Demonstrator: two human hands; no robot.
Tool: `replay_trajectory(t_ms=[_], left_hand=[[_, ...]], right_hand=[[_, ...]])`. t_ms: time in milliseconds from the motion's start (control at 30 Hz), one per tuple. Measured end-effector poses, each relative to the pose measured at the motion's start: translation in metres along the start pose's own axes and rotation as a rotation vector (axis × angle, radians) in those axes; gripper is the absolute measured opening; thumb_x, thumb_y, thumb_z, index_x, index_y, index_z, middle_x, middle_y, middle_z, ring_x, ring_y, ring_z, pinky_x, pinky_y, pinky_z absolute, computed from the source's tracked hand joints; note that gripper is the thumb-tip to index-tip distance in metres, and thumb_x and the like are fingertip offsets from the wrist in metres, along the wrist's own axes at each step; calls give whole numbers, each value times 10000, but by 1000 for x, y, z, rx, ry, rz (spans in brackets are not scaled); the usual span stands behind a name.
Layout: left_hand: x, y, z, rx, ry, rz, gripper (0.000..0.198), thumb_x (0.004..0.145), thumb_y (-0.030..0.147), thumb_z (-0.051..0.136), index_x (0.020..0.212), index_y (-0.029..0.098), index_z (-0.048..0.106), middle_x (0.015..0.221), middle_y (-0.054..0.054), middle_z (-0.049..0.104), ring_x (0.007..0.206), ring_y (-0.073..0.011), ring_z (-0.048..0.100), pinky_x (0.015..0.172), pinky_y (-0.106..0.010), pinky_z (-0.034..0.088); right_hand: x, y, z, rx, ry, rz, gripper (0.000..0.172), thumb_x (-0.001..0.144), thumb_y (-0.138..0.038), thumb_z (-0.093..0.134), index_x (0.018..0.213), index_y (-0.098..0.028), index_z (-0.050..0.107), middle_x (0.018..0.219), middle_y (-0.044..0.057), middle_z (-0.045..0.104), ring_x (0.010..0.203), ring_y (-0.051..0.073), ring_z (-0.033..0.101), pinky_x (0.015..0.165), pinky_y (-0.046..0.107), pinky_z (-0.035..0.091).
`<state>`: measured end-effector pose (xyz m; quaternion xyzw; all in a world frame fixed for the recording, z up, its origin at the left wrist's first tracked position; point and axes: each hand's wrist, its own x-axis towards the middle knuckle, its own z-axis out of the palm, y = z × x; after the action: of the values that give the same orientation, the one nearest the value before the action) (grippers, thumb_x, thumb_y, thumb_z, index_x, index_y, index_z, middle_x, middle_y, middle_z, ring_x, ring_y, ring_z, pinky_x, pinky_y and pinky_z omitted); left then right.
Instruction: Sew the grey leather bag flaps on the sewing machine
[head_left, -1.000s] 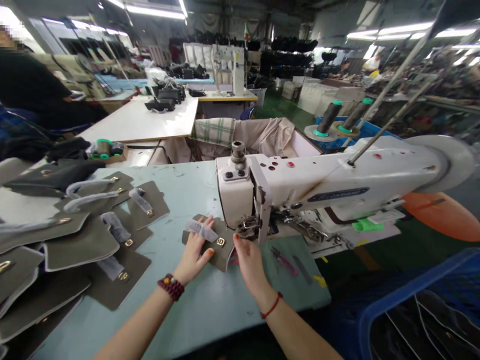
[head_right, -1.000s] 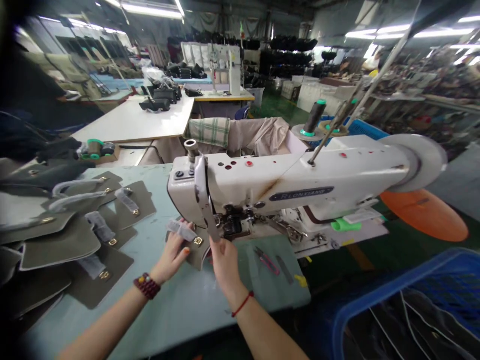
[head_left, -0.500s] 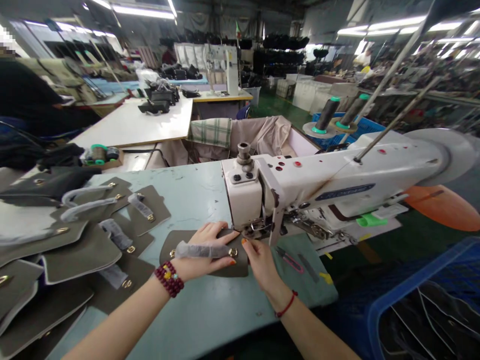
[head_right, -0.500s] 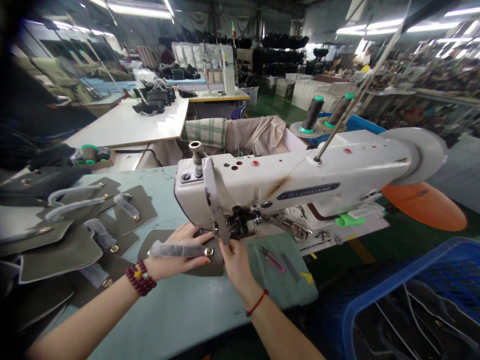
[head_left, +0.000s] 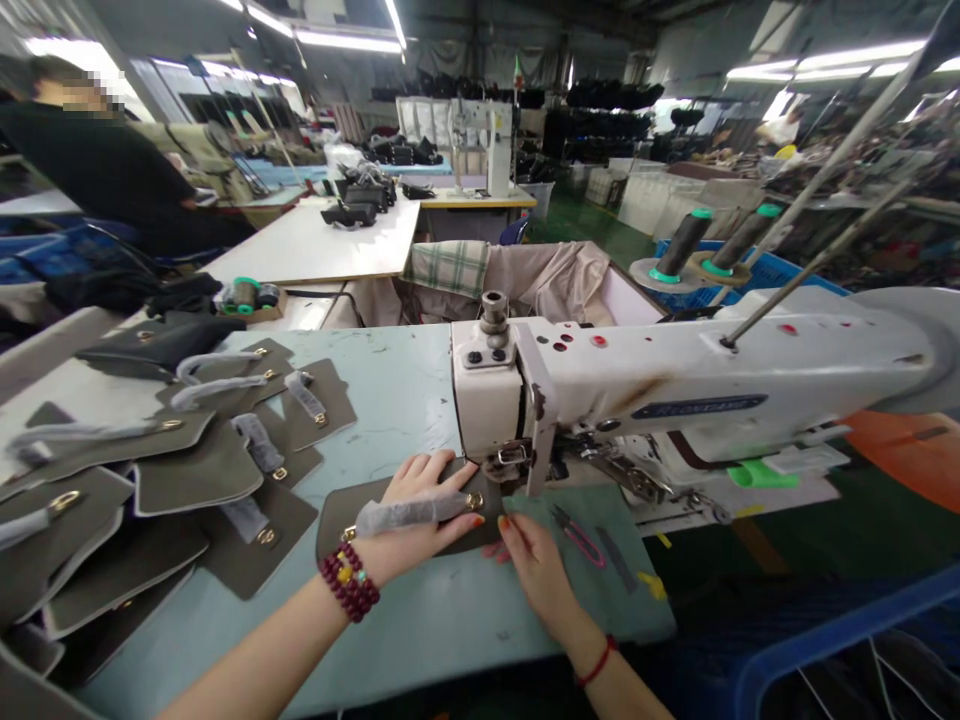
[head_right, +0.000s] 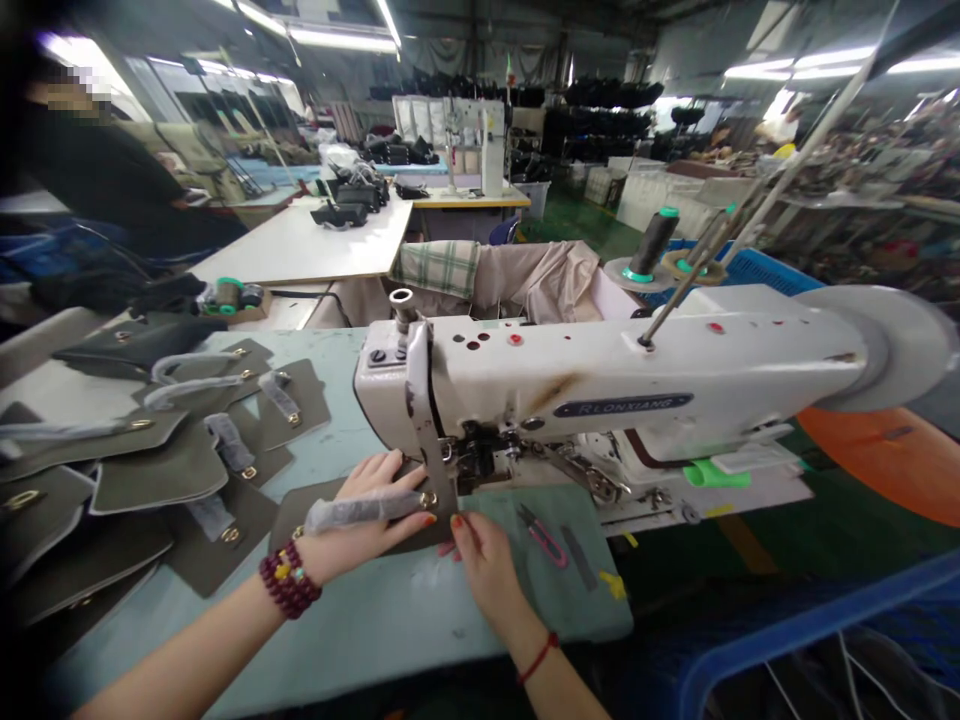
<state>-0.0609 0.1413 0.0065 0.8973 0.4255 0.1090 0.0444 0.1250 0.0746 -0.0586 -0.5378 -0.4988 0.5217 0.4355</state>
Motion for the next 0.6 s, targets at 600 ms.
replay_trajectory(t_ms=[600], left_hand=[[15,-3,-8,-23,-67,-44,389,878,548,420,958,220,613,993,-71,562,877,-240,522,786,-380,419]], right_hand=[[3,6,5,90,41,-44,381,926,-455,471,728,-153,594,652,55,676,606,169,652,597,233,497]])
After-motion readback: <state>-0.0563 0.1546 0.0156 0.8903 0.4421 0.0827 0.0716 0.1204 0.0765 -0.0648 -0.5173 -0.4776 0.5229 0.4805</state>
